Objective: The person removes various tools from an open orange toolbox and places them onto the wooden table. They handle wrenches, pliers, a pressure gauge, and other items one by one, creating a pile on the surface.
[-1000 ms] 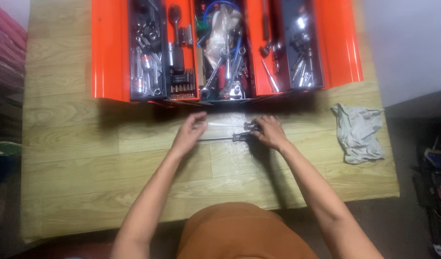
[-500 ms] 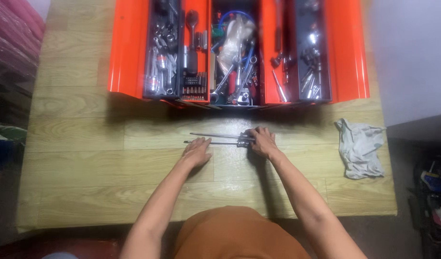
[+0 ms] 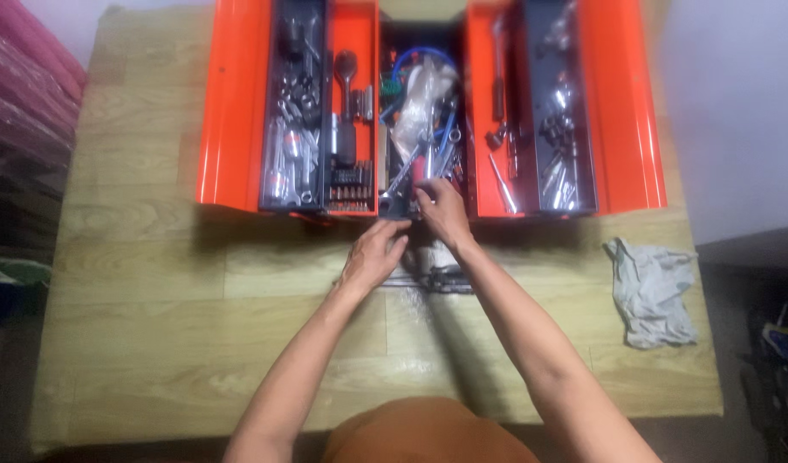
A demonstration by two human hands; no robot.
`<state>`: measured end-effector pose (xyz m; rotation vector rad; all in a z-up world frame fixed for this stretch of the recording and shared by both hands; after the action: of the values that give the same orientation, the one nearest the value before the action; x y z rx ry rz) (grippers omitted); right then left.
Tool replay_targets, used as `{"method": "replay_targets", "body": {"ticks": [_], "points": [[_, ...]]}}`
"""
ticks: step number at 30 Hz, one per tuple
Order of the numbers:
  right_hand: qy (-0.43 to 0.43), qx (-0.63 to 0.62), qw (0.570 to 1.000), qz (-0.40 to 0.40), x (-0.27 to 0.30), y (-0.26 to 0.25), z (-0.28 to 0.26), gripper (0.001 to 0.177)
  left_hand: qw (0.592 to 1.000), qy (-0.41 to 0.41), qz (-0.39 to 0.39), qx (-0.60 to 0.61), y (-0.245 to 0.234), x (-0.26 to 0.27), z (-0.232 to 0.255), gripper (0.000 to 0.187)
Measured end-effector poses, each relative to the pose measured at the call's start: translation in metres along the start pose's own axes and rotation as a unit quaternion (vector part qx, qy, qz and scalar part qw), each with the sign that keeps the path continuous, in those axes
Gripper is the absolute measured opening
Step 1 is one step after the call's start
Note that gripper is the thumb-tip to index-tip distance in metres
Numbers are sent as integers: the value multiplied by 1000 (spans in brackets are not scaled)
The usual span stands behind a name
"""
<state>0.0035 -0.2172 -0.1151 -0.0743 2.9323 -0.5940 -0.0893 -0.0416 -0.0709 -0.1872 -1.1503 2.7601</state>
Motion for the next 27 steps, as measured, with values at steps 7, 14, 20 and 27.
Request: {"method": "replay_targets", "body": {"ticks": [7,14,20,27], "points": [[-157,497,817,-248,-63,56,7,43,993,37,107,-21,-19,-51,1,30],[-220,616,694,-303,-91,81,7,33,995,29,97,-8,-17,-50,-15,36],[-292,551,736,-265,-86,31,-35,30,984,83,159,-15,-17,-53,-3,53],[-216,230,935,-160,-42,-67,-98,30,975,100,175,92,-17,-47,34,91]]}}
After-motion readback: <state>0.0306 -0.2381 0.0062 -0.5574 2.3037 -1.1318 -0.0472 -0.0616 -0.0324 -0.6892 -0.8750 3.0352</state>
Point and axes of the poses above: each hand's wrist, its own x-axis away from the middle knuckle, its own y-axis out of the palm, z = x × y, the point moved 2 cm from there along -x, towards the middle knuckle, and after that the axes turned 8 degrees about -x, right-handed, at the moved point
